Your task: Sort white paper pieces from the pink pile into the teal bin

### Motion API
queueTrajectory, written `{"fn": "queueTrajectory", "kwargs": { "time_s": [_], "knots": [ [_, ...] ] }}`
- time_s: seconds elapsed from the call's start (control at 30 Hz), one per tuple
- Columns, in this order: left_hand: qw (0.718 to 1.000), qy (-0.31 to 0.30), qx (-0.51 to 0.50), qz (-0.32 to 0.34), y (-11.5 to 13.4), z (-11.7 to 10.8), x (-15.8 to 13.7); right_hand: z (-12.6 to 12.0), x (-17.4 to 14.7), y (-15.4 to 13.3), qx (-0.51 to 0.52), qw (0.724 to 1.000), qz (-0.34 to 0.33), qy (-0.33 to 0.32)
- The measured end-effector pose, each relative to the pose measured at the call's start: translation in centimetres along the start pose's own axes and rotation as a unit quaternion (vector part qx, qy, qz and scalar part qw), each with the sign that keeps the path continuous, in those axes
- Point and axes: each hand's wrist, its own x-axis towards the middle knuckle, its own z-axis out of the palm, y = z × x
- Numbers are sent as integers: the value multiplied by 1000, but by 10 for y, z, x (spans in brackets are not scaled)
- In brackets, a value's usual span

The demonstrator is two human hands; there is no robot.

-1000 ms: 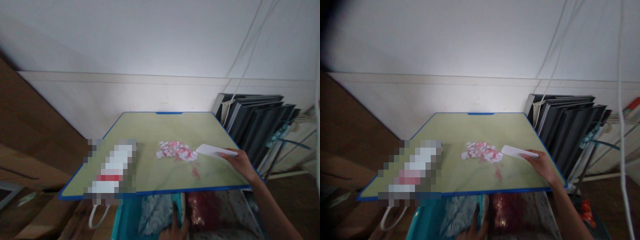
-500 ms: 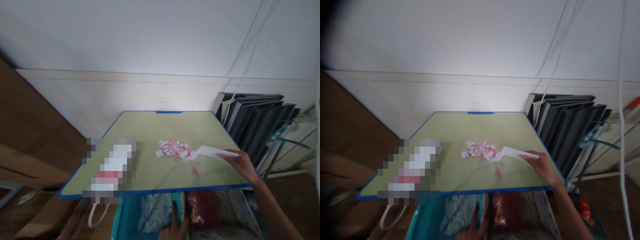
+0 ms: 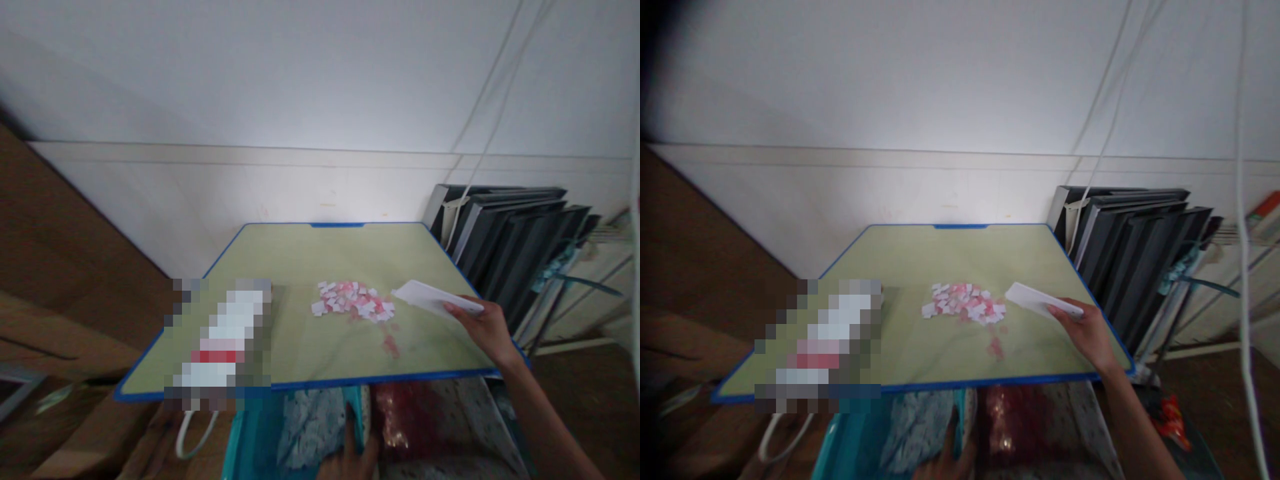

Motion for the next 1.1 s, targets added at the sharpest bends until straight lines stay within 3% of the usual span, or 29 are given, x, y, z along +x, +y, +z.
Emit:
{"fn": "queueTrajectory", "kwargs": {
  "time_s": [0.13,0.3,0.47,0.9,1.1],
  "knots": [
    [1000,-2,12,-4,1,-4,-1,1,0,-1,3,999,-15,-52],
    [1000,-3,20,-1,2,-7,-3,-2,-2,3,1,1000,-9,-28],
    [1000,-6,6,6,1,-4,-2,-6,-4,1,1,997,-19,-73],
    [1000,-2,21,-5,5,-11,-5,-31,-9,24,3,997,71,-16],
    [1000,7,18,-1,4,-14,-7,-28,-7,15,-6,997,71,26]
  ]
}}
